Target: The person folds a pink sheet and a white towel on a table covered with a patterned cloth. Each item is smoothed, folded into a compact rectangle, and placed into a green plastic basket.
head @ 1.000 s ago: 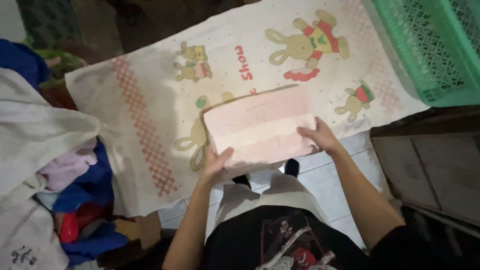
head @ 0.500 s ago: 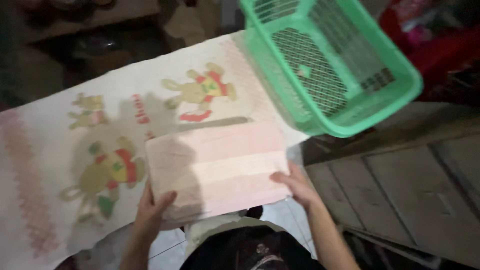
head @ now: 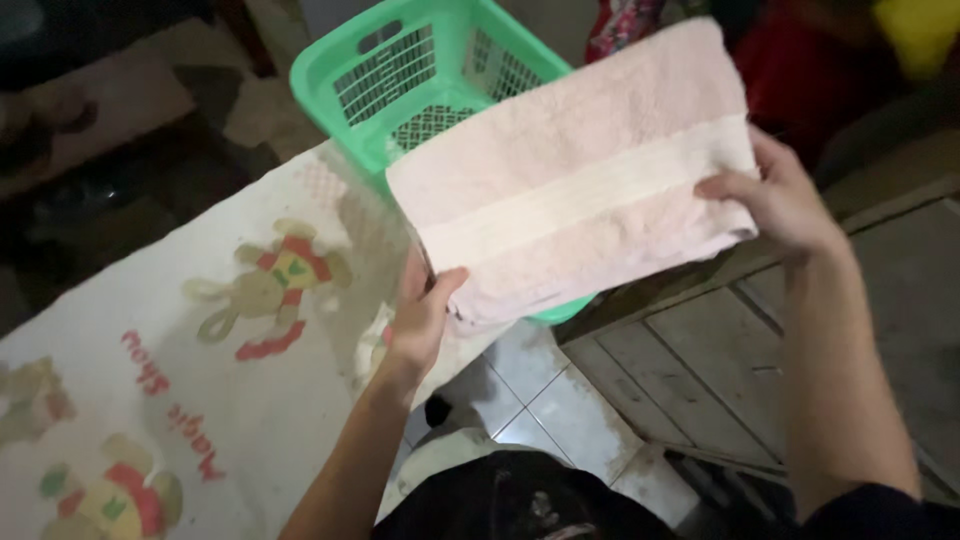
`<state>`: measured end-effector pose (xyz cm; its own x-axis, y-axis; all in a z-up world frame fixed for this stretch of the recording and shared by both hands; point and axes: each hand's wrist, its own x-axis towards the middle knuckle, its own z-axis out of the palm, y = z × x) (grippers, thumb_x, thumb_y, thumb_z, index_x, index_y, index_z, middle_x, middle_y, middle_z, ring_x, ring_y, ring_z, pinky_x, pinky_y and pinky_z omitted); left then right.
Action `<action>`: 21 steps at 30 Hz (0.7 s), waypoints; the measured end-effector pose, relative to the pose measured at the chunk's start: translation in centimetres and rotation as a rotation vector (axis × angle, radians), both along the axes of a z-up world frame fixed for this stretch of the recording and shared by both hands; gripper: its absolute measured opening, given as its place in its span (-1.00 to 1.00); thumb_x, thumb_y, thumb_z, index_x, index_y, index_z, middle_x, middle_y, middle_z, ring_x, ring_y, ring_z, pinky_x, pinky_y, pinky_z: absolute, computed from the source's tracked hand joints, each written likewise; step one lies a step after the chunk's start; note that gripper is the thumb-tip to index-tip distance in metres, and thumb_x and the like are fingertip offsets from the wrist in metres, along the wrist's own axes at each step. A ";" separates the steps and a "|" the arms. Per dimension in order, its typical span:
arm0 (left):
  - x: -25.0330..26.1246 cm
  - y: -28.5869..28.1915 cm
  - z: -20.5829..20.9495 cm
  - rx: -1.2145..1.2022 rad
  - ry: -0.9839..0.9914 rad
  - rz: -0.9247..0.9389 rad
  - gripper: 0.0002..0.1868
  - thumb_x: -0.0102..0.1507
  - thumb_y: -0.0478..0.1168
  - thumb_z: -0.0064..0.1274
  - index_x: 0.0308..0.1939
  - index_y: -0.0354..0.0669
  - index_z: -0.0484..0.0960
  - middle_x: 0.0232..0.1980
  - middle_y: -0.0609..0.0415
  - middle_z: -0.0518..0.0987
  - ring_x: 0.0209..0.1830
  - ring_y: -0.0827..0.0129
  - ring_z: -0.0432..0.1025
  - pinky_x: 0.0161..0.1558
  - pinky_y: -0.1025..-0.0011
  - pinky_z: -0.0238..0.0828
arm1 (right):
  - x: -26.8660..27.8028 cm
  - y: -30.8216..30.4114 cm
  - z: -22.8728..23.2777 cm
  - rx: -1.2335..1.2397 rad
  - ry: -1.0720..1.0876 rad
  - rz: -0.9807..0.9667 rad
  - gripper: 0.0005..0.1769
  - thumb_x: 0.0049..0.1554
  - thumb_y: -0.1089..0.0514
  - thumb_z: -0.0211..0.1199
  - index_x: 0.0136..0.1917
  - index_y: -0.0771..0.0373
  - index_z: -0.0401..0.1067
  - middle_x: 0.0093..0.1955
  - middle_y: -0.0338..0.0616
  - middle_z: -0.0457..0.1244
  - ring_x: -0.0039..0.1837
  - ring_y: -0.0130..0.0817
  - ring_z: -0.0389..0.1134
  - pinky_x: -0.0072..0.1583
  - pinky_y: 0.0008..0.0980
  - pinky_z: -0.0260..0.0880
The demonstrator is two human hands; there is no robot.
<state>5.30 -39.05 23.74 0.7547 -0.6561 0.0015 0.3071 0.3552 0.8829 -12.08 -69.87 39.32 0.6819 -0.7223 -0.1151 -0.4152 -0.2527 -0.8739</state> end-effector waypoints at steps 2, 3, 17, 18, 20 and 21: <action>1.5 -3.9 -0.8 0.025 0.043 0.020 -0.29 0.20 -0.39 -0.07 0.47 -0.21 0.19 0.34 0.01 0.47 0.31 0.30 0.36 0.30 0.39 0.26 | 0.3 -2.8 0.9 -0.118 -0.009 0.102 -0.26 0.01 0.27 0.30 0.48 0.17 0.34 0.21 -0.21 0.36 0.14 -0.36 0.40 0.09 -0.29 0.45; 1.9 -5.4 -1.7 0.055 0.095 0.004 -0.31 0.18 -0.39 -0.07 0.43 -0.25 0.23 0.31 -0.02 0.48 0.28 0.29 0.38 0.27 0.38 0.29 | 0.4 -3.8 0.6 -0.164 -0.008 0.146 -0.29 0.03 0.26 0.32 0.46 0.20 0.35 0.21 -0.18 0.36 0.15 -0.36 0.39 0.13 -0.31 0.44; 5.7 -18.6 -22.5 0.653 0.111 0.250 -0.64 0.17 -0.33 -0.06 -0.05 -0.59 0.54 -0.06 -0.32 0.58 -0.12 0.05 0.50 -0.08 0.12 0.46 | 15.3 -19.6 -26.6 0.160 0.332 0.537 -0.25 0.00 0.21 0.31 0.45 0.40 0.27 0.12 0.03 0.38 0.08 -0.23 0.40 0.08 -0.20 0.44; 4.9 -18.9 -23.7 0.699 0.083 0.245 -0.65 0.17 -0.32 -0.05 -0.06 -0.56 0.56 -0.07 -0.31 0.58 -0.12 0.04 0.51 -0.08 0.12 0.46 | 15.8 -20.8 -29.6 0.138 0.536 0.579 -0.23 -0.06 0.23 0.32 0.43 0.34 0.26 0.12 0.03 0.37 0.07 -0.18 0.43 0.06 -0.17 0.51; 3.9 -19.0 -26.2 0.855 -0.011 0.162 -0.68 0.16 -0.30 -0.04 -0.10 -0.52 0.59 -0.08 -0.30 0.60 -0.12 0.02 0.52 -0.06 0.12 0.47 | 16.6 -22.8 -35.3 -0.066 0.771 0.805 -0.35 -0.12 0.19 0.39 0.26 0.34 0.41 0.10 0.08 0.38 0.06 -0.12 0.45 0.08 -0.16 0.51; 3.6 -18.4 -27.5 0.943 -0.063 0.117 -0.68 0.15 -0.30 -0.03 -0.12 -0.50 0.61 -0.09 -0.30 0.61 -0.12 0.01 0.53 -0.06 0.12 0.47 | 16.9 -23.7 -37.8 -0.245 0.791 0.993 -0.48 -0.12 0.14 0.45 0.11 0.39 0.56 0.08 0.12 0.41 0.08 -0.11 0.44 0.13 -0.18 0.44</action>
<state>8.95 -57.46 -3.80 0.8324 -0.3276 -0.4471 0.2570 -0.4865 0.8350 4.84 -93.56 1.55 0.7436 -0.0087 -0.6686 -0.3389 -0.8669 -0.3656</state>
